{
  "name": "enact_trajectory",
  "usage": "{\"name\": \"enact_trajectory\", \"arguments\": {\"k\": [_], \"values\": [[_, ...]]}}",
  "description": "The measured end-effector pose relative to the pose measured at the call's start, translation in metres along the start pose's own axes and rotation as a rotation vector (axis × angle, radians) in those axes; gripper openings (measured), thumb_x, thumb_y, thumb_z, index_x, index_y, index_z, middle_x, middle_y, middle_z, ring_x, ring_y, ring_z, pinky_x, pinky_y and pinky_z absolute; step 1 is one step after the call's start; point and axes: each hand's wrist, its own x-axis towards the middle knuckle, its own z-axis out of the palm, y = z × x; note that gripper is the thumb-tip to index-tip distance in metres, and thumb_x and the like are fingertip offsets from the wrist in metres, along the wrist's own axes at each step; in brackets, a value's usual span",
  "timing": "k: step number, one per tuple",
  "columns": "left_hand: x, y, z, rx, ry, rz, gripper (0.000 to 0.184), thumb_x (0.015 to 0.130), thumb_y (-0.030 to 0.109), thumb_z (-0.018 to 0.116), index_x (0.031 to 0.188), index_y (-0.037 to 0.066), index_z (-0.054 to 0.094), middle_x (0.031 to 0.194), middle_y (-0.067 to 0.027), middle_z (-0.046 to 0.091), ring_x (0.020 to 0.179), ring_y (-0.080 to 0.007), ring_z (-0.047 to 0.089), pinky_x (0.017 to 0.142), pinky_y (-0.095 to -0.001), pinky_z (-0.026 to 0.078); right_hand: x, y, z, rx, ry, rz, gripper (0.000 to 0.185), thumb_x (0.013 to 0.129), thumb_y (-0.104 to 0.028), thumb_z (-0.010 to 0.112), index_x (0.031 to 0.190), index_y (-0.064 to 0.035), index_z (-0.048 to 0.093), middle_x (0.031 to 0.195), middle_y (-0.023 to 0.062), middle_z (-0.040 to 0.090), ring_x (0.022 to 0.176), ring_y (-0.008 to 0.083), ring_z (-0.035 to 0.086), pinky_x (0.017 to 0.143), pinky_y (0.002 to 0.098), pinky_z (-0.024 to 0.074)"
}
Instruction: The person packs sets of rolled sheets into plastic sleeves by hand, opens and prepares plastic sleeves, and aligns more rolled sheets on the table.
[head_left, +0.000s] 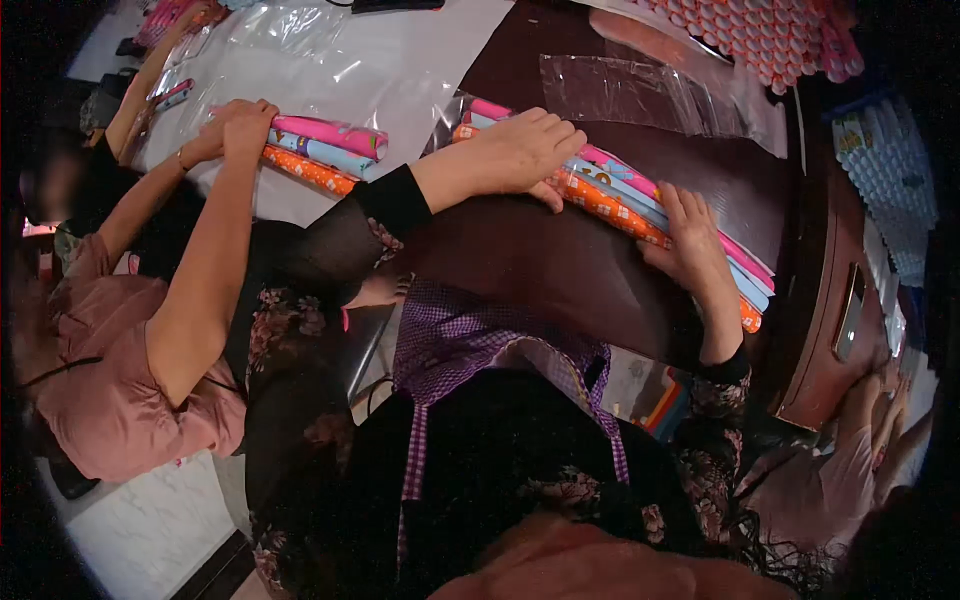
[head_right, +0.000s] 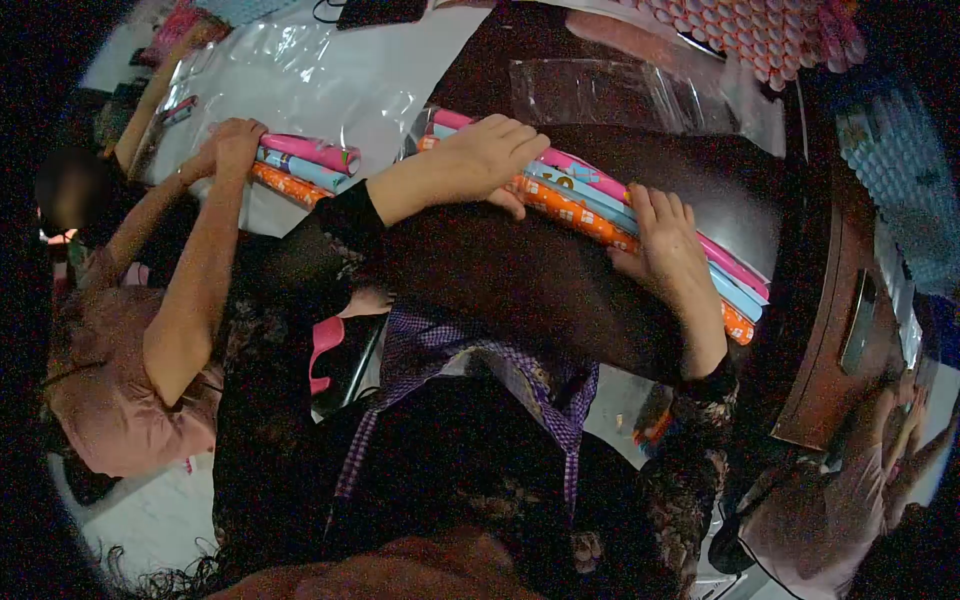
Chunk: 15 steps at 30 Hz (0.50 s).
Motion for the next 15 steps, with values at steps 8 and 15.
{"name": "enact_trajectory", "arguments": {"k": [8, 15], "values": [[0.02, 0.021, 0.0, -0.047, -0.083, -0.07, 0.085, 0.062, 0.057, 0.077, 0.118, -0.003, 0.051, 0.104, -0.0138, 0.058, 0.1, -0.029, 0.057, 0.088, -0.0361, 0.044, 0.005, -0.006, -0.006, 0.01, 0.002, -0.009, 0.075, 0.064, -0.016, 0.077, 0.131, 0.0011, 0.046, 0.12, 0.0197, 0.055, 0.112, 0.0374, 0.05, 0.097, 0.0432, 0.0402], [-0.012, -0.012, -0.018, 0.051, -0.003, -0.045, 0.098, 0.057, 0.057, 0.08, 0.128, -0.002, 0.047, 0.122, -0.0143, 0.053, 0.113, -0.0305, 0.051, 0.096, -0.0383, 0.039, -0.005, -0.003, -0.012, 0.01, -0.106, 0.082, 0.075, 0.065, -0.018, 0.077, 0.13, 0.0013, 0.046, 0.117, 0.0217, 0.054, 0.111, 0.0401, 0.05, 0.096, 0.0467, 0.0413]]}}
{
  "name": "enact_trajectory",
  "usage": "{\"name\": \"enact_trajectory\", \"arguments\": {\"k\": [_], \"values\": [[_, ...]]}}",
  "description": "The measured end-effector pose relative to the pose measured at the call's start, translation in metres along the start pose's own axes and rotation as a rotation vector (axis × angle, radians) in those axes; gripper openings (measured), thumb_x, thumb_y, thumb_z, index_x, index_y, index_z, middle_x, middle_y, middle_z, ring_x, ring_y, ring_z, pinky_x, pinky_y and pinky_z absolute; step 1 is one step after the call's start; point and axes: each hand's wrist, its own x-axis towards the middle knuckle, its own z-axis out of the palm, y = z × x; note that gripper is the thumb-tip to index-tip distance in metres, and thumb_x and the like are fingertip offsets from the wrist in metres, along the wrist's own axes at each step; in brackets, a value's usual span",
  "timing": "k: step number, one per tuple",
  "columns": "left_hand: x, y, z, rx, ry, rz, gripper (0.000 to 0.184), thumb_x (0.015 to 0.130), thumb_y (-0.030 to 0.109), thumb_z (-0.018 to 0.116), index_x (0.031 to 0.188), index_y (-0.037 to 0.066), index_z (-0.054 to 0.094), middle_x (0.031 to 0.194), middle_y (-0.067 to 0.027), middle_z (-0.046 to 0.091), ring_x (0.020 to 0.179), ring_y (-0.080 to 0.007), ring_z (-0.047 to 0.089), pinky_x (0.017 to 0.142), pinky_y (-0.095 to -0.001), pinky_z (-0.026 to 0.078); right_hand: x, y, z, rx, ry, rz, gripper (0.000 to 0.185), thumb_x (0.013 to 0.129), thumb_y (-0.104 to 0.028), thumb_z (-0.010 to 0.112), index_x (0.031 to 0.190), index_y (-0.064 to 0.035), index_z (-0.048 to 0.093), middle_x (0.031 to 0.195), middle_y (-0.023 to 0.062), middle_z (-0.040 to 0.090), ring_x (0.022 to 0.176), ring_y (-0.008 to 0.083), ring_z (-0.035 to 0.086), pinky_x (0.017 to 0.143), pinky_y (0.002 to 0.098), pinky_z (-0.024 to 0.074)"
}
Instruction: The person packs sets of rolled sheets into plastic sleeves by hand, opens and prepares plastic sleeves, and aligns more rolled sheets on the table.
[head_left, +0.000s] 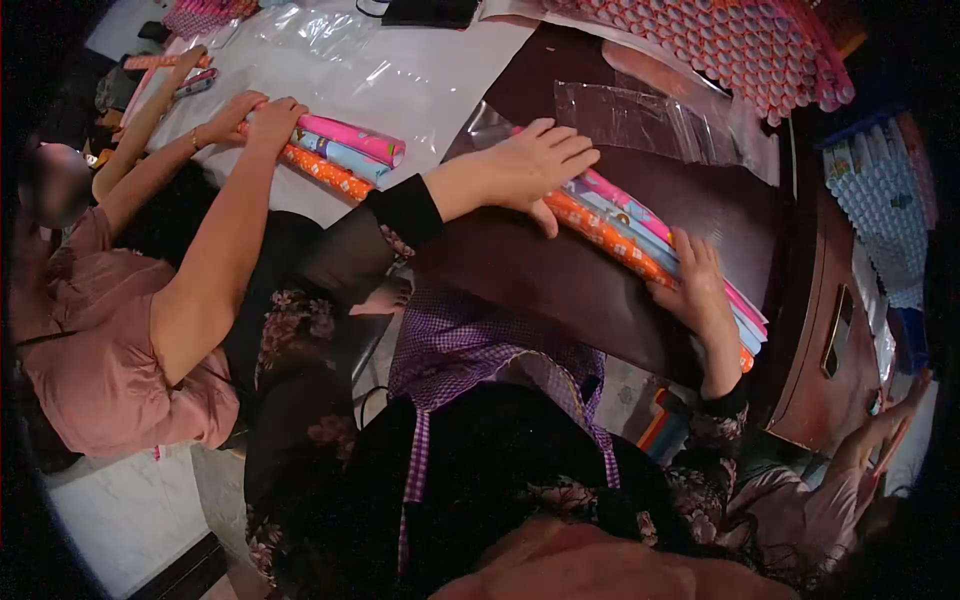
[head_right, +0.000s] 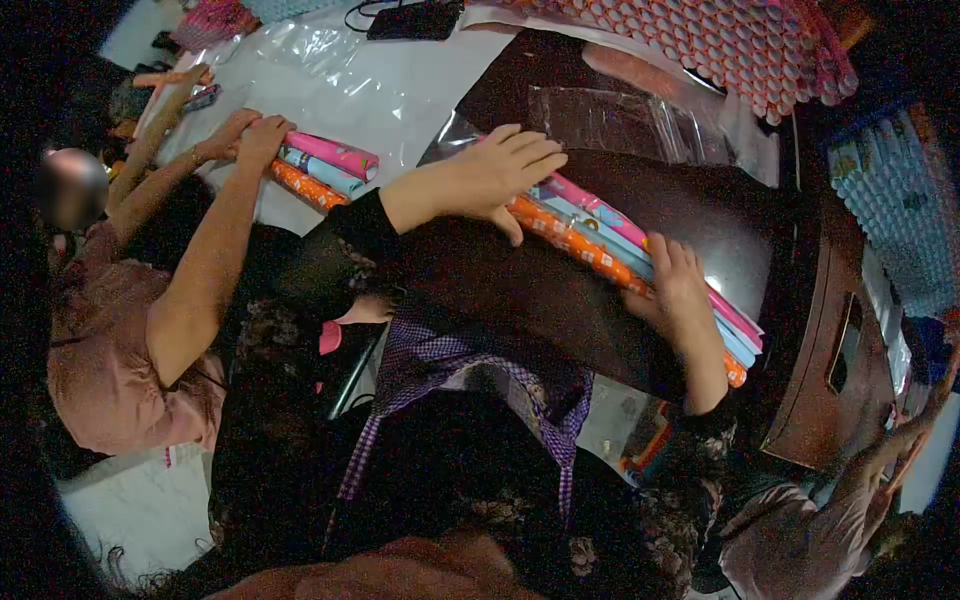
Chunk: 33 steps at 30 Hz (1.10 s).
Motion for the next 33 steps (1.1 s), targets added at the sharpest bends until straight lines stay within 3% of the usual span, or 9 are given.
{"name": "enact_trajectory", "arguments": {"k": [3, 4, 10, 17, 19, 23, 33], "values": [[-0.026, -0.031, 0.009, -0.153, -0.036, -0.041, 0.093, 0.058, 0.057, 0.08, 0.123, -0.002, 0.05, 0.113, -0.0132, 0.055, 0.108, -0.0293, 0.053, 0.093, -0.0373, 0.04, 0.002, -0.008, -0.003, -0.032, -0.021, 0.044, 0.076, 0.064, -0.016, 0.077, 0.131, 0.0026, 0.045, 0.117, 0.0219, 0.054, 0.111, 0.0404, 0.05, 0.098, 0.0479, 0.041], [-0.028, -0.034, 0.008, -0.109, 0.002, -0.013, 0.088, 0.06, 0.058, 0.078, 0.117, -0.003, 0.052, 0.103, -0.0119, 0.056, 0.099, -0.0271, 0.054, 0.088, -0.0353, 0.041, 0.002, -0.013, -0.004, 0.006, -0.025, 0.078, 0.077, 0.064, -0.015, 0.077, 0.131, 0.0029, 0.046, 0.118, 0.0217, 0.054, 0.111, 0.0402, 0.05, 0.097, 0.0472, 0.0415], [-0.022, -0.023, 0.013, -0.056, 0.004, -0.035, 0.082, 0.063, 0.059, 0.074, 0.11, -0.004, 0.055, 0.097, -0.0108, 0.055, 0.091, -0.0244, 0.055, 0.081, -0.0328, 0.042, -0.001, -0.016, -0.005, 0.019, -0.018, 0.108, 0.079, 0.06, -0.012, 0.077, 0.131, 0.0033, 0.046, 0.119, 0.021, 0.054, 0.11, 0.0392, 0.05, 0.096, 0.0451, 0.0426], [-0.001, 0.004, 0.008, -0.016, 0.053, -0.015, 0.082, 0.062, 0.061, 0.073, 0.108, -0.005, 0.055, 0.095, -0.0103, 0.055, 0.09, -0.0238, 0.055, 0.08, -0.0316, 0.043, 0.003, -0.018, -0.005, 0.008, 0.039, 0.047, 0.078, 0.058, -0.008, 0.081, 0.128, 0.0006, 0.046, 0.115, 0.0184, 0.055, 0.107, 0.0374, 0.052, 0.094, 0.045, 0.043], [0.005, 0.011, 0.006, -0.082, 0.019, -0.006, 0.086, 0.063, 0.056, 0.074, 0.116, -0.008, 0.051, 0.101, -0.0138, 0.055, 0.094, -0.0288, 0.055, 0.085, -0.036, 0.044, 0.004, -0.018, -0.005, 0.015, 0.056, 0.043, 0.077, 0.059, -0.008, 0.081, 0.127, 0.0006, 0.046, 0.114, 0.0186, 0.055, 0.107, 0.0376, 0.052, 0.093, 0.0447, 0.0429], [0.019, 0.023, 0.014, -0.05, 0.021, 0.028, 0.087, 0.064, 0.057, 0.073, 0.116, -0.008, 0.051, 0.102, -0.014, 0.055, 0.094, -0.0287, 0.055, 0.086, -0.0358, 0.044, 0.005, -0.01, -0.002, 0.029, 0.071, 0.013, 0.075, 0.061, -0.011, 0.081, 0.127, 0.0003, 0.046, 0.114, 0.0189, 0.056, 0.108, 0.0375, 0.052, 0.093, 0.0444, 0.0427], [0.047, 0.046, 0.023, -0.04, 0.06, 0.055, 0.082, 0.063, 0.06, 0.074, 0.109, -0.005, 0.054, 0.095, -0.0131, 0.057, 0.09, -0.0259, 0.056, 0.079, -0.0337, 0.044, 0.015, -0.009, 0.002, 0.052, 0.102, -0.059, 0.07, 0.067, -0.016, 0.076, 0.129, 0.0004, 0.046, 0.117, 0.021, 0.055, 0.111, 0.0389, 0.05, 0.096, 0.0446, 0.0409]]}}
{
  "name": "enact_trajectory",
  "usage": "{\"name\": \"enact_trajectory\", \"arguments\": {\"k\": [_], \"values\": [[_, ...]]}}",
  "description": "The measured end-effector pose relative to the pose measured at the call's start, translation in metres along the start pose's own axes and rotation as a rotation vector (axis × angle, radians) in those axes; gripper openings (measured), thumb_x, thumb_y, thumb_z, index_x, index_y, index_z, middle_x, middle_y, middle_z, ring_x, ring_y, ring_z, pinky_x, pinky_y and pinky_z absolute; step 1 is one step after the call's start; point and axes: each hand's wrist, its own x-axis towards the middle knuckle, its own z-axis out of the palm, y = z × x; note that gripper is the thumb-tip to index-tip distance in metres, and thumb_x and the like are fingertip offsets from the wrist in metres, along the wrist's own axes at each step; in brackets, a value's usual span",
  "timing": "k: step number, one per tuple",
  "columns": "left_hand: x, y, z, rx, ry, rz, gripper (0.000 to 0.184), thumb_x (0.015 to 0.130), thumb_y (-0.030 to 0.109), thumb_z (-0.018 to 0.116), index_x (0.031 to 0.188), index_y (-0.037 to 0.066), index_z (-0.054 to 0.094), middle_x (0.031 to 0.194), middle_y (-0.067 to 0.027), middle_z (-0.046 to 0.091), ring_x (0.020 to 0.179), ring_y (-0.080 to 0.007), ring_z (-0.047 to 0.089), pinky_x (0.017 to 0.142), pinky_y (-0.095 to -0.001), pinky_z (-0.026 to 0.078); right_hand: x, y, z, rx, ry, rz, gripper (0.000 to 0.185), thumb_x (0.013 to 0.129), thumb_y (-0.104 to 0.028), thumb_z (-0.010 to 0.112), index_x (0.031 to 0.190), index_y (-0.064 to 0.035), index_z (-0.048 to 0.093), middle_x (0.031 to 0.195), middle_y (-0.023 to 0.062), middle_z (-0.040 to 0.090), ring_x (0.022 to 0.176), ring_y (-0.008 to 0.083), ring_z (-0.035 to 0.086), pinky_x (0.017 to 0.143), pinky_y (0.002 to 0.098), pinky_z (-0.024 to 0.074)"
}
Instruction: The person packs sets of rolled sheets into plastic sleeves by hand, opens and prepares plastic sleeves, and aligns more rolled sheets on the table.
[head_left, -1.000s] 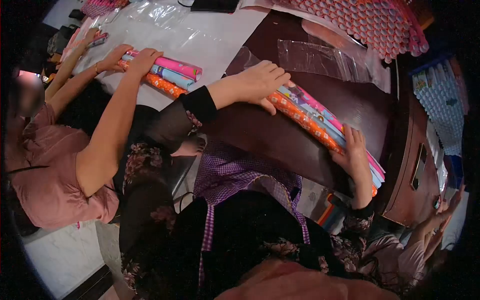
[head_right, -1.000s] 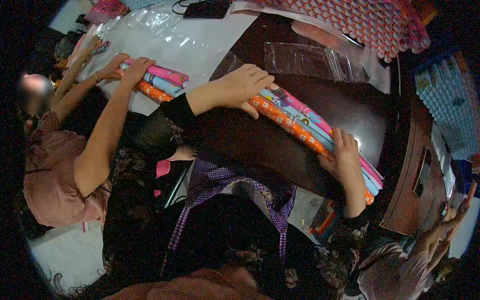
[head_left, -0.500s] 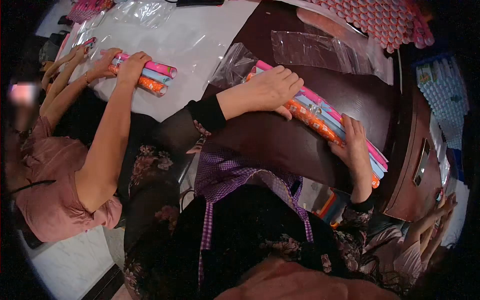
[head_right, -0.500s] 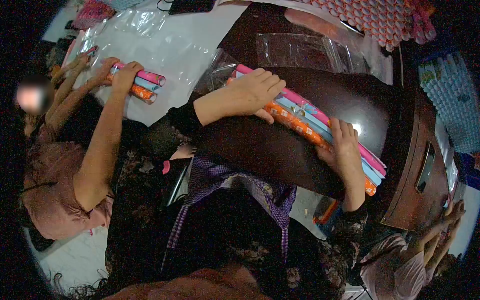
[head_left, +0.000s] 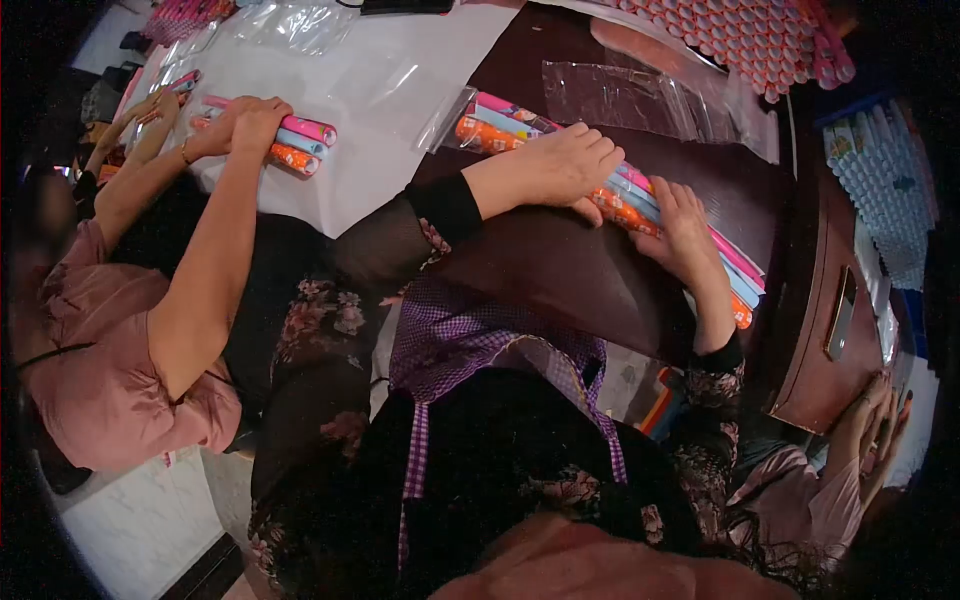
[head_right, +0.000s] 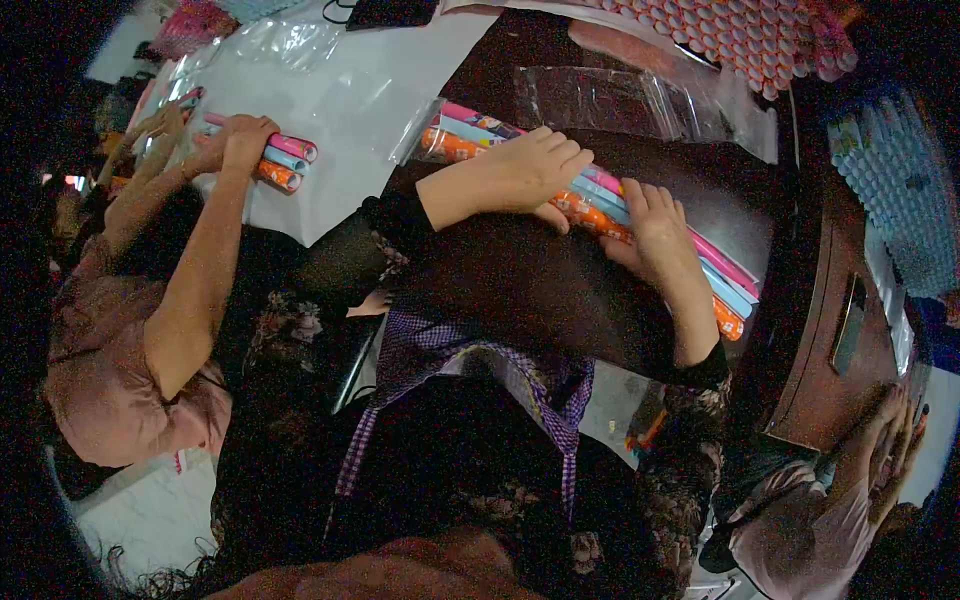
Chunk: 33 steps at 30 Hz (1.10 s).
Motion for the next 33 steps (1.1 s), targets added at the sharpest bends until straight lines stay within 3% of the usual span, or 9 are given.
{"name": "enact_trajectory", "arguments": {"k": [2, 4, 8, 10, 15, 26, 28, 33], "values": [[0.0, 0.004, 0.0, -0.004, -0.042, -0.029, 0.085, 0.062, 0.06, 0.074, 0.111, -0.006, 0.053, 0.095, -0.0135, 0.057, 0.091, -0.0263, 0.056, 0.079, -0.0342, 0.044, 0.0, -0.005, -0.001, 0.0, -0.022, 0.017, 0.071, 0.066, -0.016, 0.076, 0.129, 0.0004, 0.046, 0.117, 0.0211, 0.055, 0.111, 0.0389, 0.05, 0.096, 0.0446, 0.041], [-0.003, 0.002, 0.0, -0.074, 0.056, -0.006, 0.094, 0.059, 0.061, 0.076, 0.116, -0.009, 0.051, 0.101, -0.0147, 0.058, 0.093, -0.0275, 0.057, 0.081, -0.0352, 0.044, 0.005, -0.007, -0.002, -0.008, -0.04, 0.02, 0.072, 0.066, -0.016, 0.077, 0.129, 0.0005, 0.046, 0.118, 0.0213, 0.055, 0.111, 0.0389, 0.05, 0.095, 0.0447, 0.0411], [-0.025, -0.014, -0.025, -0.076, 0.032, -0.037, 0.1, 0.052, 0.061, 0.079, 0.125, -0.001, 0.05, 0.116, -0.014, 0.053, 0.113, -0.0312, 0.049, 0.095, -0.0418, 0.038, -0.011, -0.002, -0.007, 0.005, -0.088, 0.006, 0.075, 0.064, -0.015, 0.077, 0.13, 0.0014, 0.045, 0.117, 0.0219, 0.054, 0.11, 0.0403, 0.05, 0.095, 0.0447, 0.0418], [-0.046, -0.033, -0.025, 0.03, -0.064, -0.102, 0.099, 0.053, 0.061, 0.078, 0.124, -0.001, 0.05, 0.116, -0.0144, 0.053, 0.112, -0.0304, 0.049, 0.094, -0.0409, 0.038, -0.019, 0.002, -0.008, 0.002, -0.19, 0.124, 0.076, 0.063, -0.013, 0.076, 0.13, 0.0026, 0.044, 0.118, 0.0215, 0.054, 0.11, 0.0406, 0.05, 0.095, 0.0447, 0.0425], [-0.066, -0.05, -0.018, -0.018, -0.059, -0.13, 0.086, 0.06, 0.062, 0.074, 0.111, -0.004, 0.054, 0.096, -0.0114, 0.055, 0.092, -0.0262, 0.054, 0.084, -0.0346, 0.041, -0.019, -0.003, -0.007, 0.012, -0.121, 0.132, 0.078, 0.062, -0.013, 0.076, 0.131, 0.0036, 0.044, 0.118, 0.0212, 0.054, 0.109, 0.0398, 0.05, 0.096, 0.045, 0.0428], [-0.029, -0.021, -0.008, 0.024, 0.001, -0.029, 0.081, 0.06, 0.06, 0.073, 0.105, -0.005, 0.057, 0.091, -0.0089, 0.056, 0.087, -0.023, 0.055, 0.079, -0.0319, 0.042, -0.009, -0.007, -0.004, 0.008, -0.099, 0.096, 0.082, 0.059, -0.009, 0.08, 0.132, 0.0023, 0.042, 0.115, 0.0193, 0.055, 0.108, 0.0369, 0.052, 0.095, 0.0443, 0.0424], [-0.025, -0.018, -0.009, -0.037, -0.075, -0.05, 0.089, 0.061, 0.061, 0.071, 0.113, -0.008, 0.053, 0.097, -0.0104, 0.055, 0.09, -0.0238, 0.053, 0.081, -0.0329, 0.043, -0.005, -0.008, -0.002, 0.019, -0.095, 0.086, 0.082, 0.06, -0.009, 0.079, 0.132, 0.002, 0.042, 0.115, 0.0189, 0.055, 0.108, 0.0365, 0.052, 0.095, 0.0441, 0.0422], [-0.021, -0.017, -0.023, -0.064, -0.084, -0.048, 0.088, 0.063, 0.06, 0.072, 0.114, -0.009, 0.053, 0.1, -0.0116, 0.057, 0.092, -0.0251, 0.054, 0.083, -0.0333, 0.043, 0.015, -0.029, -0.008, 0.097, -0.041, 0.085, 0.083, 0.061, -0.007, 0.077, 0.136, 0.0004, 0.041, 0.112, 0.0183, 0.056, 0.106, 0.0372, 0.053, 0.094, 0.0442, 0.0426]]}}
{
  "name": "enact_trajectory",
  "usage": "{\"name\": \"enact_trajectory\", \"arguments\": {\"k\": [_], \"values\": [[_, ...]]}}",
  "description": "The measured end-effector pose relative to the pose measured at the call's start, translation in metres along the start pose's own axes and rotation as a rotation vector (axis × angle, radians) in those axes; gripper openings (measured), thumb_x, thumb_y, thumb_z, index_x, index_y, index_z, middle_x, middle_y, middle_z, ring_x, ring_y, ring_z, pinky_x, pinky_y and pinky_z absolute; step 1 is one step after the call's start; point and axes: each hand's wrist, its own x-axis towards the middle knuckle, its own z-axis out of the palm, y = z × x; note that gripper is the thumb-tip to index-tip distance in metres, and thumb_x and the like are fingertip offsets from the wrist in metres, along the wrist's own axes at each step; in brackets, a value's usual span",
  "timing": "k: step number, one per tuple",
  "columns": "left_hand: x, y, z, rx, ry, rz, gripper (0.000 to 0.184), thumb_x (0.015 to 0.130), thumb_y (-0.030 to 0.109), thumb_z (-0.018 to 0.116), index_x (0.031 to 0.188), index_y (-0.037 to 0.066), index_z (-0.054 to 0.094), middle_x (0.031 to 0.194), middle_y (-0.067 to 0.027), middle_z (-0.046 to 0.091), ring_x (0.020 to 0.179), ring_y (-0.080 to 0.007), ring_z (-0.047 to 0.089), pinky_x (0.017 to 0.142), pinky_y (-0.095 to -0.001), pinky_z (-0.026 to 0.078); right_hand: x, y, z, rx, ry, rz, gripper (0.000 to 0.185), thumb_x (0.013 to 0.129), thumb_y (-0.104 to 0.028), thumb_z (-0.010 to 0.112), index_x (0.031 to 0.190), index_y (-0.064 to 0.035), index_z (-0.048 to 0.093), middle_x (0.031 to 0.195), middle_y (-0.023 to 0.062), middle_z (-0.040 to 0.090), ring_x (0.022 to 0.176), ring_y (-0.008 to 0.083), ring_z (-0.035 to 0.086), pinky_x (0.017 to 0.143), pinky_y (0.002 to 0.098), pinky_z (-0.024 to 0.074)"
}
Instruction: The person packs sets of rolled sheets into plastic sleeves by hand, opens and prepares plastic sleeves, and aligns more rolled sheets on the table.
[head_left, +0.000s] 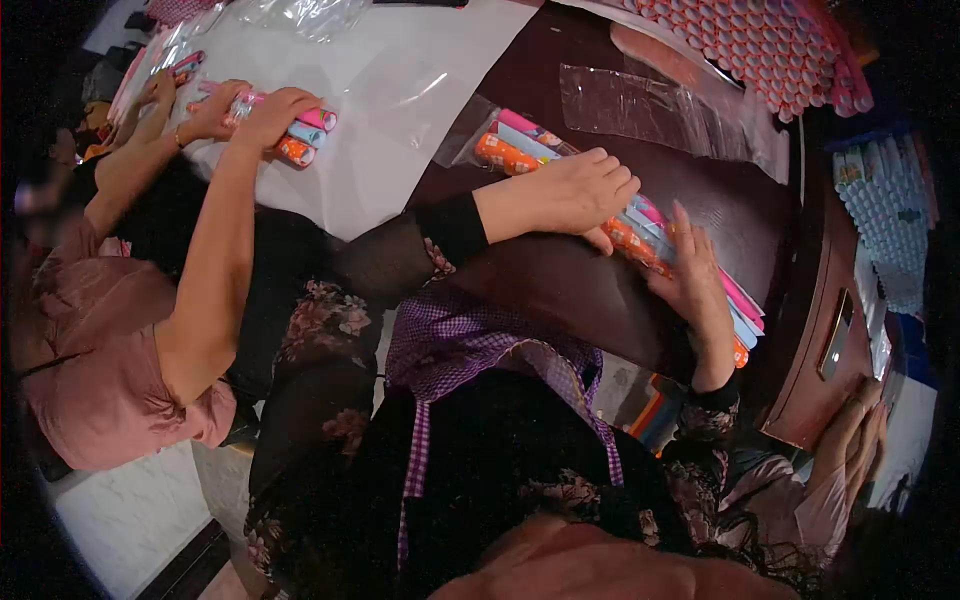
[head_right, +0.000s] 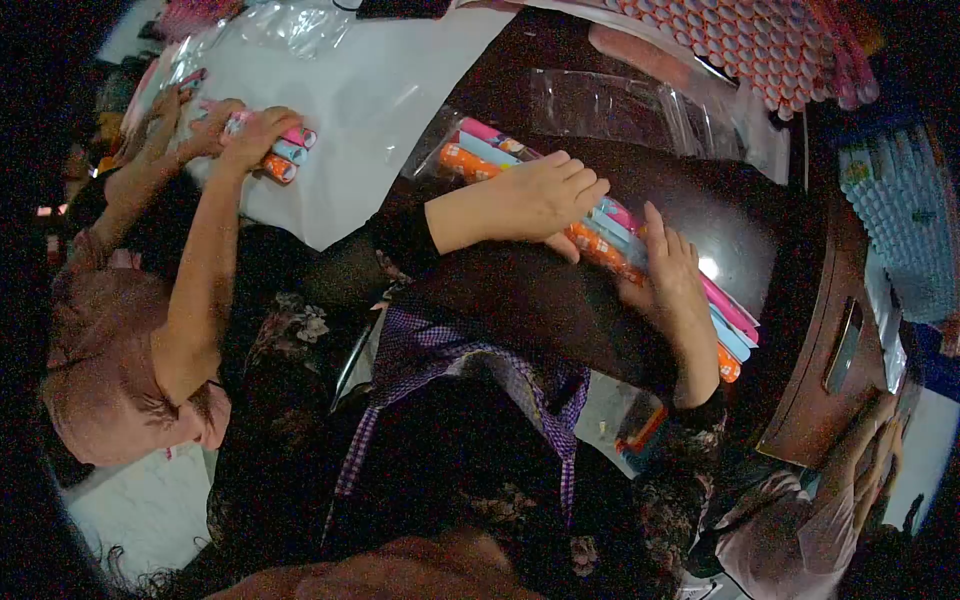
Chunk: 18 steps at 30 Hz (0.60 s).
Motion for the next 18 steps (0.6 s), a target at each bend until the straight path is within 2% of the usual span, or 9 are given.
{"name": "enact_trajectory", "arguments": {"k": [5, 7, 8, 11, 13, 14, 16, 17, 18], "values": [[-0.001, 0.007, -0.014, -0.058, -0.055, -0.062, 0.088, 0.064, 0.058, 0.074, 0.116, -0.01, 0.052, 0.108, -0.0159, 0.057, 0.101, -0.0299, 0.055, 0.088, -0.0358, 0.043, 0.001, 0.003, 0.001, -0.071, -0.008, -0.084, 0.082, 0.062, -0.007, 0.078, 0.135, -0.0007, 0.041, 0.112, 0.0189, 0.056, 0.107, 0.0382, 0.053, 0.094, 0.0442, 0.0439], [0.001, 0.0, -0.018, -0.336, 0.082, -0.125, 0.086, 0.067, 0.056, 0.074, 0.119, -0.009, 0.051, 0.117, -0.0191, 0.056, 0.111, -0.0338, 0.053, 0.094, -0.0382, 0.042, 0.001, 0.009, 0.0, -0.084, 0.0, -0.094, 0.082, 0.062, -0.007, 0.078, 0.135, -0.0011, 0.041, 0.113, 0.019, 0.056, 0.108, 0.0384, 0.052, 0.094, 0.0442, 0.0442], [-0.003, -0.016, -0.021, -0.396, 0.035, -0.208, 0.073, 0.074, 0.049, 0.074, 0.121, -0.003, 0.054, 0.126, -0.0189, 0.053, 0.119, -0.0354, 0.05, 0.098, -0.0415, 0.04, 0.0, 0.013, 0.0, -0.105, -0.028, -0.073, 0.081, 0.063, -0.008, 0.078, 0.135, -0.0011, 0.042, 0.113, 0.0191, 0.055, 0.107, 0.0386, 0.052, 0.093, 0.0441, 0.0446], [-0.042, -0.084, -0.034, -0.174, 0.186, -0.358, 0.047, 0.084, 0.035, 0.068, 0.118, 0.004, 0.06, 0.132, -0.0156, 0.051, 0.117, -0.0337, 0.053, 0.098, -0.0435, 0.043, -0.013, 0.021, 0.0, -0.103, -0.033, -0.056, 0.08, 0.063, -0.009, 0.079, 0.134, -0.0012, 0.042, 0.112, 0.0193, 0.055, 0.105, 0.039, 0.052, 0.091, 0.0443, 0.0449], [-0.092, -0.138, -0.025, 0.038, 0.135, -0.547, 0.046, 0.083, 0.037, 0.068, 0.119, 0.008, 0.061, 0.137, -0.0147, 0.05, 0.117, -0.0344, 0.054, 0.096, -0.0435, 0.045, -0.013, 0.021, -0.003, -0.111, -0.076, 0.024, 0.081, 0.063, -0.008, 0.08, 0.134, -0.001, 0.042, 0.112, 0.0191, 0.055, 0.105, 0.0391, 0.052, 0.091, 0.0446, 0.0447], [-0.115, -0.156, -0.025, 0.138, -0.011, -0.622, 0.045, 0.083, 0.038, 0.069, 0.12, 0.013, 0.062, 0.133, -0.0148, 0.052, 0.114, -0.0346, 0.055, 0.094, -0.0445, 0.046, -0.012, 0.02, -0.003, -0.112, -0.079, 0.035, 0.081, 0.063, -0.008, 0.08, 0.134, -0.001, 0.042, 0.112, 0.0191, 0.055, 0.105, 0.0391, 0.052, 0.091, 0.0446, 0.0447], [-0.143, -0.174, -0.021, 0.223, -0.202, -0.699, 0.04, 0.081, 0.037, 0.069, 0.112, 0.013, 0.064, 0.126, -0.0133, 0.055, 0.108, -0.0344, 0.056, 0.089, -0.0464, 0.046, -0.013, 0.019, -0.003, -0.103, -0.063, 0.018, 0.081, 0.062, -0.008, 0.08, 0.134, -0.0009, 0.043, 0.113, 0.019, 0.055, 0.106, 0.0391, 0.052, 0.092, 0.045, 0.0445], [-0.147, -0.182, -0.015, 0.215, -0.199, -0.689, 0.04, 0.081, 0.037, 0.069, 0.112, 0.013, 0.064, 0.126, -0.0133, 0.055, 0.108, -0.0344, 0.056, 0.089, -0.0464, 0.046, -0.013, 0.019, -0.004, -0.109, -0.063, 0.03, 0.081, 0.062, -0.008, 0.08, 0.134, -0.0009, 0.043, 0.113, 0.019, 0.055, 0.106, 0.0391, 0.052, 0.092, 0.045, 0.0445], [-0.149, -0.187, -0.014, 0.149, -0.294, -0.714, 0.035, 0.081, 0.037, 0.068, 0.107, 0.013, 0.064, 0.118, -0.0114, 0.057, 0.108, -0.0334, 0.054, 0.091, -0.0474, 0.043, -0.013, 0.018, -0.005, -0.097, -0.075, 0.045, 0.077, 0.064, -0.007, 0.077, 0.133, 0.0, 0.044, 0.115, 0.0193, 0.055, 0.108, 0.0388, 0.052, 0.093, 0.0434, 0.0441]]}}
